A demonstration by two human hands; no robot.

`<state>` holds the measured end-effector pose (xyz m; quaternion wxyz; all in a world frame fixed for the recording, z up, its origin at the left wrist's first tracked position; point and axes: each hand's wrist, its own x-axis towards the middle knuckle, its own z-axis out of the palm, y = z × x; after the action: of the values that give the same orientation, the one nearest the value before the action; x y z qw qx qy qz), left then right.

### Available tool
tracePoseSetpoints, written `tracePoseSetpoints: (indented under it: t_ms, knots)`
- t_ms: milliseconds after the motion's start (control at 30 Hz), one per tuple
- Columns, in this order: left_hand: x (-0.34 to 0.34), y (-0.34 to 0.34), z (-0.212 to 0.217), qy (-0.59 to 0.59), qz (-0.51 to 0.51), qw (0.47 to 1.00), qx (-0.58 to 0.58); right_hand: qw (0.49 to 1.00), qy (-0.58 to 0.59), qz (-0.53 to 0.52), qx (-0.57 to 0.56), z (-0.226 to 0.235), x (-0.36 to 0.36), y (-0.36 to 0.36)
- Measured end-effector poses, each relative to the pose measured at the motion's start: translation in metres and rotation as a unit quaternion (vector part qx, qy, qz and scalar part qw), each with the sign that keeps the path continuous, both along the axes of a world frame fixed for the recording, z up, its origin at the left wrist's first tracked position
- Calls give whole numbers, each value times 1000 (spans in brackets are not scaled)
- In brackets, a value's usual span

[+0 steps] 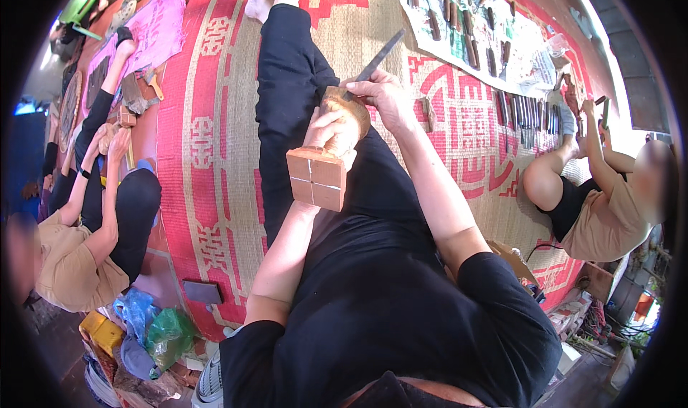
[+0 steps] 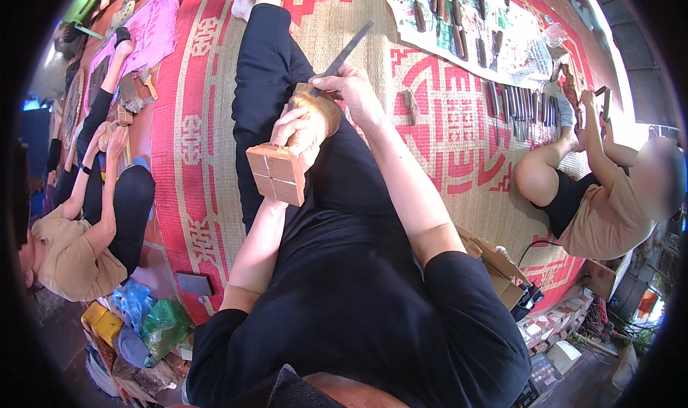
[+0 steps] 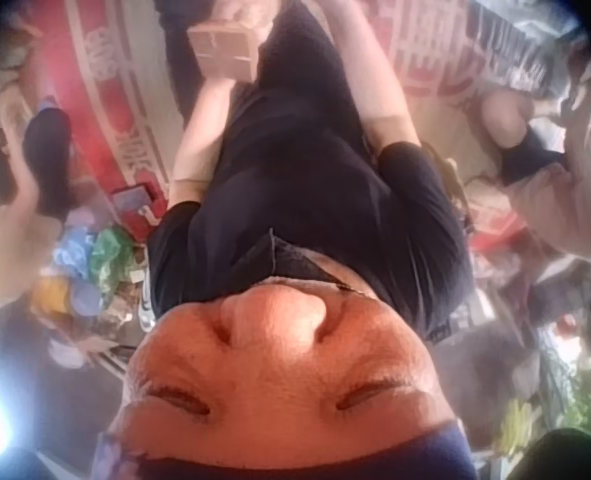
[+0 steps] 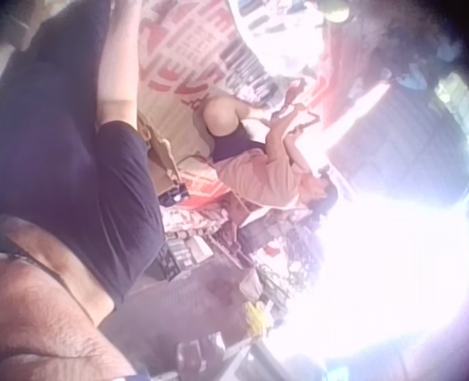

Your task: The person is carving a small wooden object using a chisel. They hold the wood in their left hand and use the chisel in their right hand to shape the surface. The person is sitting on a mat on the floor.

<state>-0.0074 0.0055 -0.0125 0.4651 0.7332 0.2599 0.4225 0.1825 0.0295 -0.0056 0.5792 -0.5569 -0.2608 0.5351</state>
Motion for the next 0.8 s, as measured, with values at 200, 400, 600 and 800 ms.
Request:
tracePoseSetpoints:
  t_ms: [200, 400, 600, 800]
  knots:
    - [-1, 2, -18, -14, -4, 999, 37, 999, 29, -42, 6, -13, 17, 5]
    - [3, 1, -3, 6, 26, 999, 42, 1000, -1, 5, 4, -2, 2, -5]
    - [1, 3, -8, -9, 10, 999, 51, 998, 26, -53, 7, -12, 12, -1]
    - [2, 0, -11, -13, 4, 999, 30, 1000, 8, -5, -12, -10, 0, -4]
